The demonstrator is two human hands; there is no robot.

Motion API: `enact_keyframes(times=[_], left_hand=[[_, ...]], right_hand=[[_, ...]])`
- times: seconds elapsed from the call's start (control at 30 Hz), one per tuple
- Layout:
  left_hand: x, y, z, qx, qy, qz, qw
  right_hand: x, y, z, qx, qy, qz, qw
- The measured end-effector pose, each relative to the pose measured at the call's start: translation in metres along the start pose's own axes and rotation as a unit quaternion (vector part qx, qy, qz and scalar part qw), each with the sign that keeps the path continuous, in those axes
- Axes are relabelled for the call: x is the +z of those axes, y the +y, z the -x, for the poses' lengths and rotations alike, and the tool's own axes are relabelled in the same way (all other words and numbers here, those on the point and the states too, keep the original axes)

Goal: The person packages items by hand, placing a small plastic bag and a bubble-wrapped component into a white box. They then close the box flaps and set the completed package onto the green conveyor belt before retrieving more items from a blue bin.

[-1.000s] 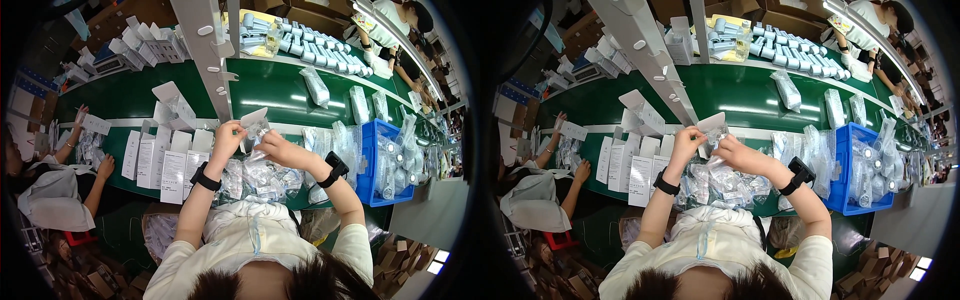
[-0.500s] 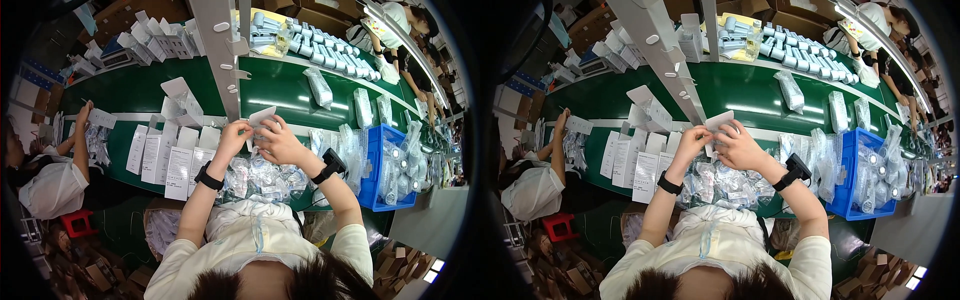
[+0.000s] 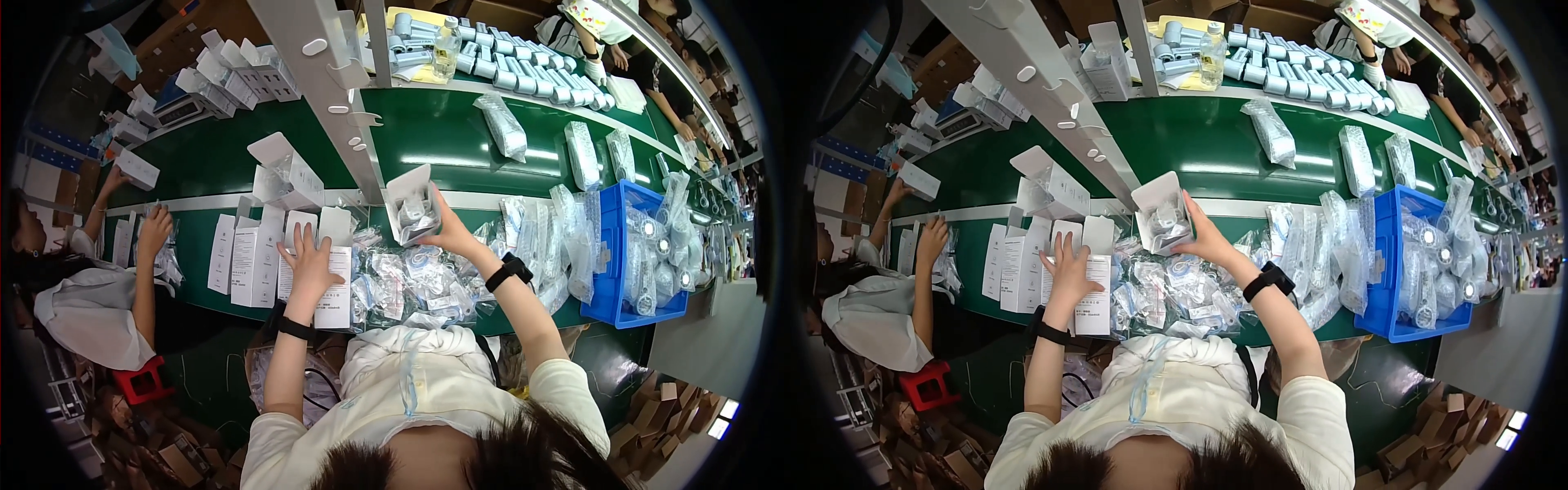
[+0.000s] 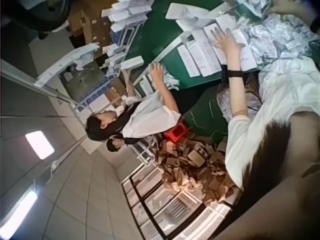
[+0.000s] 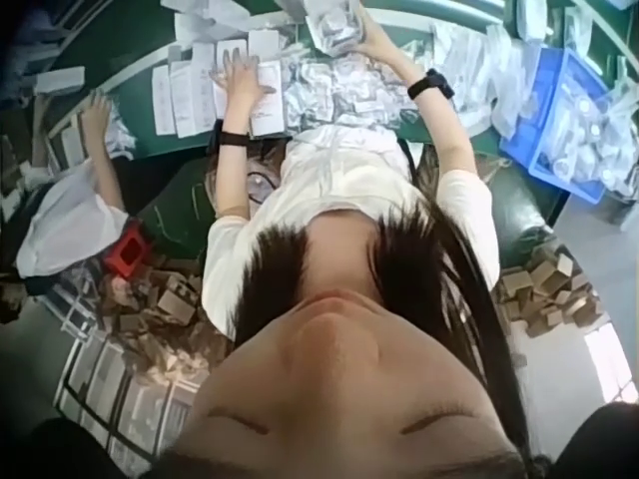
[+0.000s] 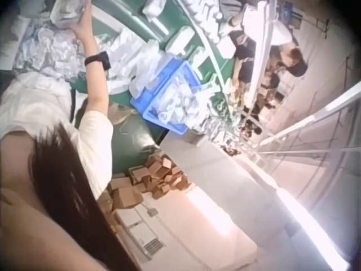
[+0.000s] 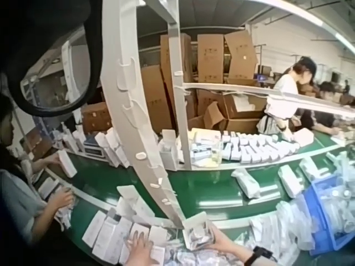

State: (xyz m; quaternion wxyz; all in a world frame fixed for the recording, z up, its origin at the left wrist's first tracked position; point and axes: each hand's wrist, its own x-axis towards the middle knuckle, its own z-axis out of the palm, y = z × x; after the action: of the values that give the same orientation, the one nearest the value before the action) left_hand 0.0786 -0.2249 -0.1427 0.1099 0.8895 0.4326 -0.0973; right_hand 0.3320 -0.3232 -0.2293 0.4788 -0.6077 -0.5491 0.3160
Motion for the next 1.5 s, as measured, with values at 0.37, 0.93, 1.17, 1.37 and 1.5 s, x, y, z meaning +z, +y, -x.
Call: enact_keyframes(times=[0.37, 0.93, 1.17, 1.37, 1.5], left_hand=[[0.031, 0.006, 0.043, -0.001, 0.223, 0.408, 0.885], [0.020, 0.055, 0.045, 0.217, 0.125, 0.574, 0.779], [0.014, 0.138, -0.007, 0.360, 0.206, 0.421, 0.806], [0.051, 0.163, -0.035, 0.292, 0.184, 0.454, 0.821], [0.060, 0.169, -0.033, 0.296, 0.183, 0.457, 0.818]], right_hand=[[0.007, 0.001, -0.031, 0.045, 0.122, -0.144, 0.981], [-0.099, 0.001, 0.088, 0.357, 0.208, 0.466, 0.782], [-0.109, 0.086, 0.117, 0.339, 0.178, 0.422, 0.822], [-0.135, -0.026, 0.109, 0.088, 0.416, 0.248, 0.871], [-0.120, -0.118, 0.090, 0.008, 0.561, -0.253, 0.788]])
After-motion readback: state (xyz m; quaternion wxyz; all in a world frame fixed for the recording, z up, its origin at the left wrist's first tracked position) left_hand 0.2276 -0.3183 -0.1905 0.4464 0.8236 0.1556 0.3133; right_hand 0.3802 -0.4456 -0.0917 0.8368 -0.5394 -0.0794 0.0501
